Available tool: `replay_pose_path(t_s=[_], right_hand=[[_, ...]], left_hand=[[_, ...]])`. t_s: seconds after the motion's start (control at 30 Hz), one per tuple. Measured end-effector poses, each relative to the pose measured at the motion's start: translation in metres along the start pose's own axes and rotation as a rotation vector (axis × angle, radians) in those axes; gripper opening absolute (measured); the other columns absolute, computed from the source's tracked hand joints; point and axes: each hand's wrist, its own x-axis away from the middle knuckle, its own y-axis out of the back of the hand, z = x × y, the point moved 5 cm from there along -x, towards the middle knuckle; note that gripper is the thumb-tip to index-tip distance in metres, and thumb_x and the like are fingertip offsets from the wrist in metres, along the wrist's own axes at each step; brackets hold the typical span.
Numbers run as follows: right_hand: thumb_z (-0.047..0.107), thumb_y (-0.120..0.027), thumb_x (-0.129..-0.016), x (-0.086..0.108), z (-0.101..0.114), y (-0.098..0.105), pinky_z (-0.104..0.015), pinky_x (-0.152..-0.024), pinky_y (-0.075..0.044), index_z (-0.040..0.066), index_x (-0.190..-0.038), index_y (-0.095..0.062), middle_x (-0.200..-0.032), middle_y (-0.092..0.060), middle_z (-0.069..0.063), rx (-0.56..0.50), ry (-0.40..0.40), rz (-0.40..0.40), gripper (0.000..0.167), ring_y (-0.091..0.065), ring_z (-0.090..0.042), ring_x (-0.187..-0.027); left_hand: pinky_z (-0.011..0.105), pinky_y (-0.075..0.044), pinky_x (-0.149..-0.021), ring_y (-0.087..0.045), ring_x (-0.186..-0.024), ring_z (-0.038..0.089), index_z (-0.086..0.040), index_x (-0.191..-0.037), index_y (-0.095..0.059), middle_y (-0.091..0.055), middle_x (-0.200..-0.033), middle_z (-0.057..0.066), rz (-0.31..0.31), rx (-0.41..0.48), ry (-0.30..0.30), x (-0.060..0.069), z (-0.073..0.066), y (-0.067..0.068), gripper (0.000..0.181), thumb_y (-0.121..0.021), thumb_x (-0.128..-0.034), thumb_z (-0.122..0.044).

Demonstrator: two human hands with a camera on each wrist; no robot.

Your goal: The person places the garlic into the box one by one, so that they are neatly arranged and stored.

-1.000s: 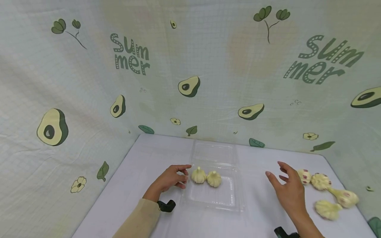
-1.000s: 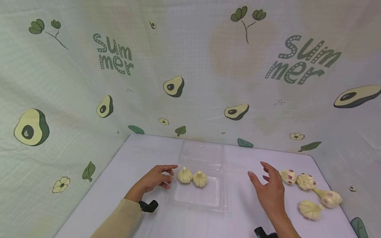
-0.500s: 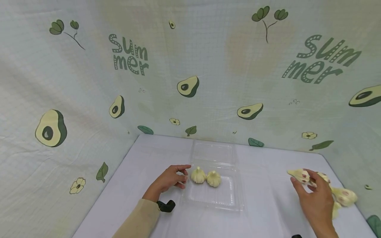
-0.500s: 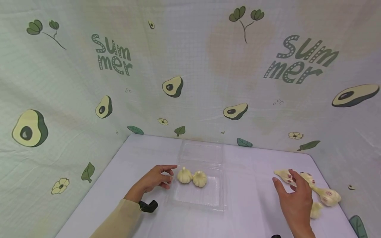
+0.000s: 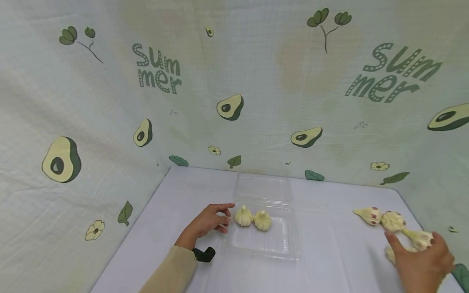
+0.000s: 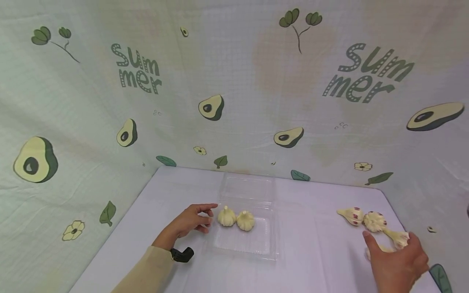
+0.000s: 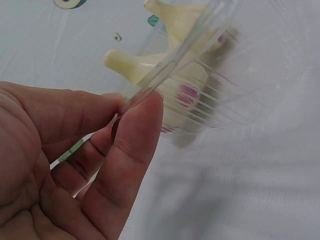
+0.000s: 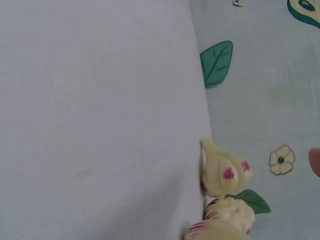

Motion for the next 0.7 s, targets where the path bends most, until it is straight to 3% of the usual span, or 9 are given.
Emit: replay_pose_path(t_s=[0.17,0.33,0.5,0.7], right_hand=[[0.03,-0.065,-0.103,-0.013,-0.02,-0.014,-0.067,-0.126,-0.024,0.003,-0.167,0.004,-0.171,-0.001,-0.032,0.002,-0.095,0.081,0.099,-0.009,-0.051,-0.157],[0.02,-0.067,-0.102,-0.024,-0.037,-0.025,-0.069,-0.12,-0.029,0.004,-0.168,-0.002,-0.172,-0.008,-0.029,-0.017,-0.118,0.116,0.095,-0.016,-0.053,-0.154],[0.02,-0.068,-0.1,-0.029,-0.045,-0.031,-0.07,-0.118,-0.029,0.0,-0.168,-0.008,-0.169,-0.013,-0.034,-0.005,-0.079,0.142,0.093,-0.02,-0.056,-0.15],[0.032,-0.069,-0.1,-0.033,-0.046,-0.036,-0.072,-0.114,-0.032,-0.005,-0.164,-0.02,-0.161,-0.026,-0.04,0.055,-0.026,0.197,0.088,-0.029,-0.06,-0.143]], left_hand=[[0.033,-0.065,-0.069,-0.07,-0.081,0.023,-0.01,-0.153,-0.056,-0.058,-0.117,0.014,0.002,0.002,-0.003,0.002,0.001,0.001,0.058,-0.067,-0.098,0.004],[0.033,-0.065,-0.069,-0.07,-0.081,0.023,-0.009,-0.153,-0.056,-0.058,-0.117,0.014,0.008,0.001,-0.008,0.002,0.001,0.0,0.058,-0.068,-0.0979,0.003],[0.033,-0.065,-0.07,-0.07,-0.081,0.023,-0.009,-0.154,-0.056,-0.058,-0.117,0.013,0.008,-0.001,-0.008,0.001,0.0,0.001,0.058,-0.068,-0.0982,0.003],[0.033,-0.065,-0.07,-0.07,-0.081,0.023,-0.009,-0.154,-0.056,-0.058,-0.116,0.013,0.008,-0.003,-0.005,0.002,-0.001,0.0,0.058,-0.068,-0.0985,0.003]])
